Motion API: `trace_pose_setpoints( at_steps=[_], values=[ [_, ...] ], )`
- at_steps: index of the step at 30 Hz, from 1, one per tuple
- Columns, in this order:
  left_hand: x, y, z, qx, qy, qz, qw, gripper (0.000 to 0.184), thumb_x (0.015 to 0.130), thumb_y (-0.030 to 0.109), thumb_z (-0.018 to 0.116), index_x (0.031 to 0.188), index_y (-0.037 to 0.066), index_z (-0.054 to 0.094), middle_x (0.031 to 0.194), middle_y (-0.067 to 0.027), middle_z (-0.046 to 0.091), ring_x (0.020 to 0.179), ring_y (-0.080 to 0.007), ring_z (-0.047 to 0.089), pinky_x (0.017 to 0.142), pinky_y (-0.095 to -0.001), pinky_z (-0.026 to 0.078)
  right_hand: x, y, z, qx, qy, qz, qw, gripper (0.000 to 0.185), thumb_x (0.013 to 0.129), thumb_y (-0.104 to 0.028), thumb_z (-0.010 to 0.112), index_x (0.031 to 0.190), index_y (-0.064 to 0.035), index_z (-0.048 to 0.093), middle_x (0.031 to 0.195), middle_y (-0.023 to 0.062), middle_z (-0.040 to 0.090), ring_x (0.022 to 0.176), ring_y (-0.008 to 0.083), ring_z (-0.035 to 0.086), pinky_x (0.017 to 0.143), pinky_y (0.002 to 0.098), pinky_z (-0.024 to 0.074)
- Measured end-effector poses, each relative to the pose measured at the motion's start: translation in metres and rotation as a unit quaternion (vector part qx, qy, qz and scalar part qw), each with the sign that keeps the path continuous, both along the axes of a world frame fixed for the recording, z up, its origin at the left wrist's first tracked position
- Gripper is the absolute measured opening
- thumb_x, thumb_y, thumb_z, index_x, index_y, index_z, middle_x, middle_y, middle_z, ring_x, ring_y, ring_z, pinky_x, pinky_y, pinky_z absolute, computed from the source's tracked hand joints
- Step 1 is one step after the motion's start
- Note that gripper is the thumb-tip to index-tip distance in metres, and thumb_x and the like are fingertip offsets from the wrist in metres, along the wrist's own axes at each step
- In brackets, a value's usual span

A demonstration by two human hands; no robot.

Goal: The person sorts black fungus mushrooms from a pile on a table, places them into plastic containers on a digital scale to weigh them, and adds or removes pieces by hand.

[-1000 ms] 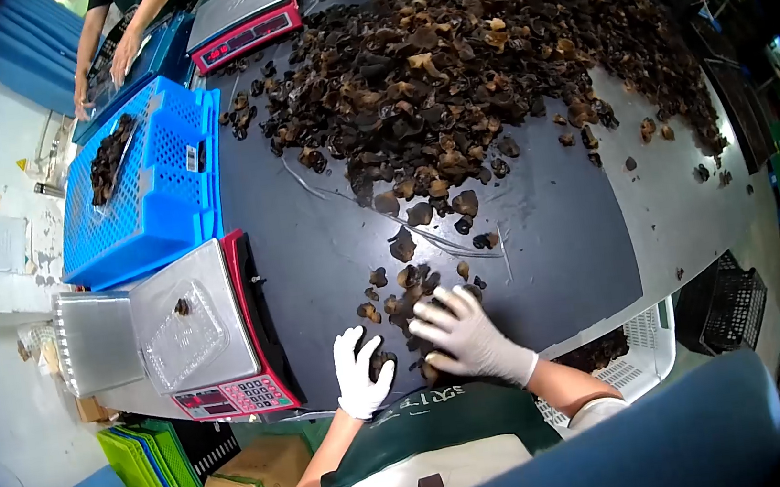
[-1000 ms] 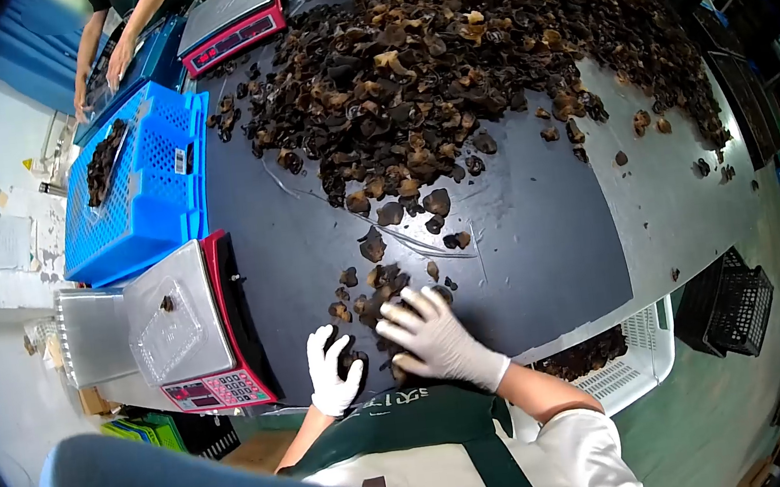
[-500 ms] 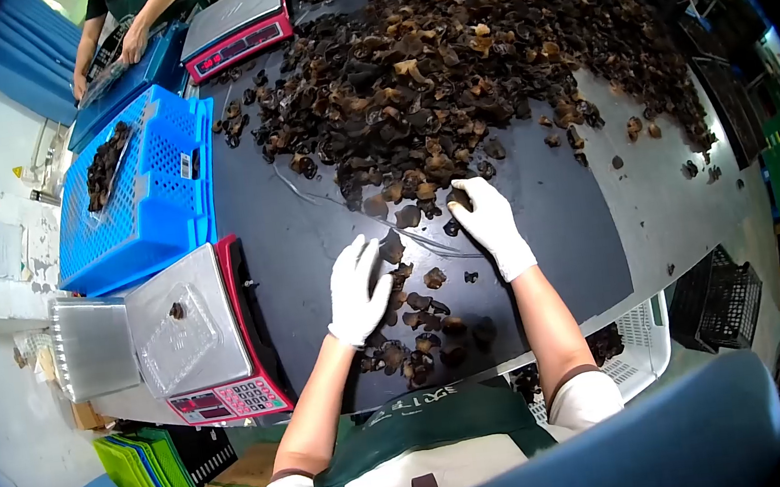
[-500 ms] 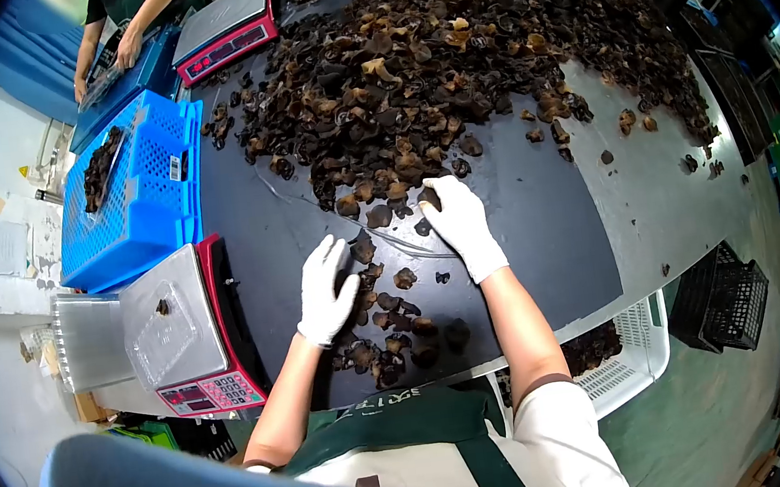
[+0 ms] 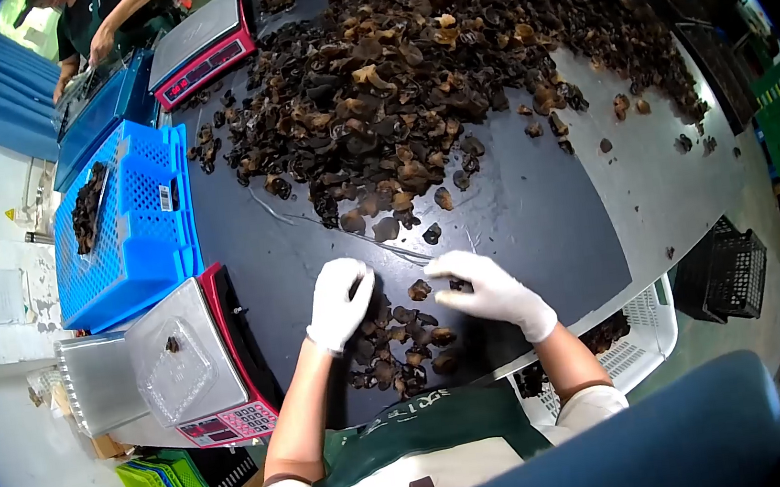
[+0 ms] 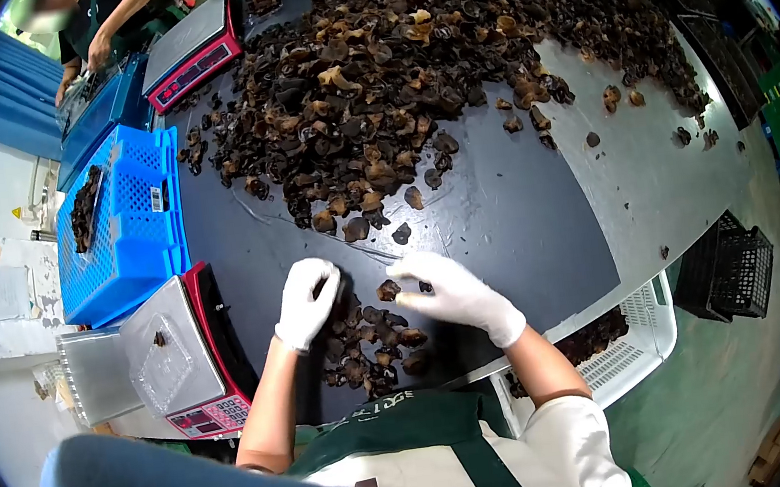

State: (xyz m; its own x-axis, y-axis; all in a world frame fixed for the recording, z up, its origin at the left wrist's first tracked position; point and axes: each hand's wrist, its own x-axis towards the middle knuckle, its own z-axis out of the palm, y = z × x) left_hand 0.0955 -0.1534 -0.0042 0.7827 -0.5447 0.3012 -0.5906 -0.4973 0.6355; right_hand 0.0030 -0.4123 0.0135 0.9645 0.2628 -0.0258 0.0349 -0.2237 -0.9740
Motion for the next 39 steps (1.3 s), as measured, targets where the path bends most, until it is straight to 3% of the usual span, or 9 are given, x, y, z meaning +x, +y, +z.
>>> trace_pose_setpoints(
  at_steps=[6,8,12,18,23,29,32,37,39],
  values=[
    [0.036,-0.054,-0.013,0.107,-0.070,-0.069,0.989,0.042,0.087,0.015,0.062,0.129,0.009,0.058,0.130,-0.0169,0.054,0.116,-0.0331,0.053,0.098,-0.0419,0.045,0.060,-0.004,-0.032,-0.362,-0.226,-0.243,0.871,0.035,0.079,-0.025,0.072,0.109,-0.0080,0.065,0.128,0.0088,0.057,0.117,0.0331,0.051,0.095,0.0439,0.0459],
    [0.039,-0.055,-0.021,0.118,-0.117,-0.075,0.983,0.038,0.083,0.012,0.066,0.121,0.008,0.060,0.121,-0.0154,0.058,0.108,-0.0338,0.055,0.093,-0.0416,0.047,0.063,-0.006,-0.036,-0.348,-0.150,-0.073,0.923,0.024,0.081,-0.018,0.067,0.101,-0.0072,0.064,0.119,0.0102,0.059,0.112,0.0327,0.054,0.093,0.0426,0.0472],
    [0.027,-0.022,-0.021,0.074,-0.095,-0.079,0.990,0.024,0.077,0.006,0.068,0.099,0.008,0.060,0.094,-0.0106,0.058,0.087,-0.0316,0.056,0.078,-0.0398,0.048,0.029,-0.030,-0.053,-0.290,-0.227,-0.132,0.920,0.016,0.081,-0.004,0.062,0.097,-0.0048,0.063,0.102,0.0121,0.061,0.099,0.0286,0.061,0.083,0.0375,0.0510],
    [-0.016,0.049,0.012,0.147,0.168,-0.116,0.968,0.027,0.071,0.013,0.069,0.097,0.008,0.063,0.110,-0.0128,0.059,0.105,-0.0335,0.055,0.094,-0.0407,0.046,-0.021,-0.046,-0.005,-0.177,-0.121,-0.153,0.965,0.017,0.080,0.007,0.063,0.094,-0.0020,0.064,0.089,0.0123,0.064,0.081,0.0283,0.065,0.075,0.0335,0.0533],
    [-0.028,0.080,-0.005,-0.028,0.188,0.045,0.981,0.022,0.077,0.000,0.064,0.099,0.006,0.062,0.114,-0.0144,0.059,0.110,-0.0312,0.057,0.098,-0.0374,0.044,-0.030,0.026,-0.024,-0.341,-0.154,-0.084,0.924,0.023,0.078,0.005,0.061,0.098,-0.0042,0.066,0.097,0.0141,0.065,0.088,0.0318,0.065,0.080,0.0369,0.0542],
    [-0.040,0.090,-0.006,-0.007,0.104,0.084,0.991,0.020,0.080,-0.001,0.063,0.100,0.003,0.062,0.105,-0.0148,0.060,0.104,-0.0325,0.059,0.095,-0.0372,0.046,-0.047,-0.006,-0.002,-0.167,-0.073,-0.196,0.964,0.014,0.073,0.007,0.059,0.085,-0.0010,0.063,0.084,0.0126,0.064,0.078,0.0275,0.065,0.072,0.0332,0.0522],
    [-0.044,0.099,-0.005,-0.017,0.123,0.093,0.988,0.019,0.081,0.000,0.063,0.099,0.003,0.063,0.105,-0.0144,0.061,0.104,-0.0322,0.059,0.095,-0.0379,0.046,-0.100,-0.054,0.044,-0.210,-0.022,-0.336,0.918,0.011,0.075,0.008,0.056,0.083,0.0014,0.060,0.081,0.0087,0.063,0.076,0.0167,0.061,0.070,0.0287,0.0484],
    [-0.050,0.089,0.000,0.019,0.048,0.072,0.996,0.013,0.080,0.004,0.065,0.093,0.006,0.066,0.098,-0.0122,0.063,0.099,-0.0313,0.059,0.089,-0.0392,0.047,-0.213,-0.117,0.037,-0.583,0.201,-0.337,0.712,0.041,0.072,-0.013,0.072,0.112,-0.0052,0.069,0.109,0.0147,0.071,0.098,0.0336,0.066,0.089,0.0400,0.0513],
    [-0.049,0.071,0.014,0.059,-0.018,-0.013,0.998,0.010,0.079,0.012,0.069,0.088,0.010,0.067,0.088,-0.0092,0.064,0.091,-0.0290,0.059,0.080,-0.0401,0.047,-0.200,-0.092,0.036,-0.510,0.108,-0.359,0.774,0.038,0.075,-0.015,0.071,0.112,-0.0059,0.069,0.108,0.0129,0.071,0.100,0.0313,0.065,0.092,0.0416,0.0498]
  ],
)
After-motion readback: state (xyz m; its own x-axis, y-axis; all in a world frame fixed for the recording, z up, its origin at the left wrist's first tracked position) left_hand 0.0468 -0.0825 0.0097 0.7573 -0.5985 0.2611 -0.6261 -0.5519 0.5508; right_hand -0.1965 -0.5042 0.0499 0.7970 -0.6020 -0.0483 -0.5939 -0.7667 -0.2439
